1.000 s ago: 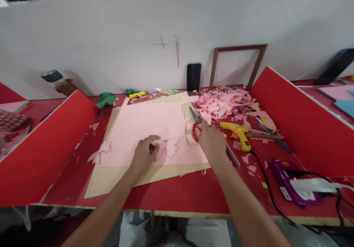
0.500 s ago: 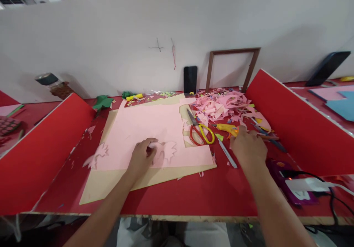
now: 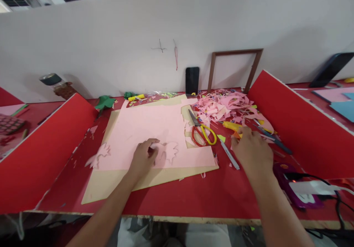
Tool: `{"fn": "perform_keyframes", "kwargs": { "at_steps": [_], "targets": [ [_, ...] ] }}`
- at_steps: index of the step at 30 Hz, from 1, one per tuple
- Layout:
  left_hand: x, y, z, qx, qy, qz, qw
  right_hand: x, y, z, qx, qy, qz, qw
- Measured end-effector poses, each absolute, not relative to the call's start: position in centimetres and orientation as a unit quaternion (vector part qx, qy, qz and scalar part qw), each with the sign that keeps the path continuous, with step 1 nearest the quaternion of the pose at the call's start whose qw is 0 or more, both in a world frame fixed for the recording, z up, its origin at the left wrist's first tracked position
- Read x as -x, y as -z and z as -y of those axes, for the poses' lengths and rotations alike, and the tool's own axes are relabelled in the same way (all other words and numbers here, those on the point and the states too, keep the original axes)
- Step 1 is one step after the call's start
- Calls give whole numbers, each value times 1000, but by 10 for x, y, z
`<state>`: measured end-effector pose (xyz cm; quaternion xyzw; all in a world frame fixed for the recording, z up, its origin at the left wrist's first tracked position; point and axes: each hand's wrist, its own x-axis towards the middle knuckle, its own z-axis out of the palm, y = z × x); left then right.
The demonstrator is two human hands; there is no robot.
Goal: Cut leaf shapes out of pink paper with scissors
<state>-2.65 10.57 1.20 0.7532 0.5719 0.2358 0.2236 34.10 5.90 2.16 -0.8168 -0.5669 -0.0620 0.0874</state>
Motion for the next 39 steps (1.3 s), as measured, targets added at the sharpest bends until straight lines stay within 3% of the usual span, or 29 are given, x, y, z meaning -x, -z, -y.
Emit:
{"fn": "perform_keyframes", "kwargs": {
  "at_steps": [7,19,39],
  "targets": [
    [26,-14,-107,-755,-229,-572,226,-323,-23,-82,756,140,627,128],
    [25,-17,-104,-748,-238,-571,240,-337,11,-116,773,82,623,82],
    [24,-16,-105,-752,-241,-572,222,-339,8,-113,773,85,624,76]
  ]
}}
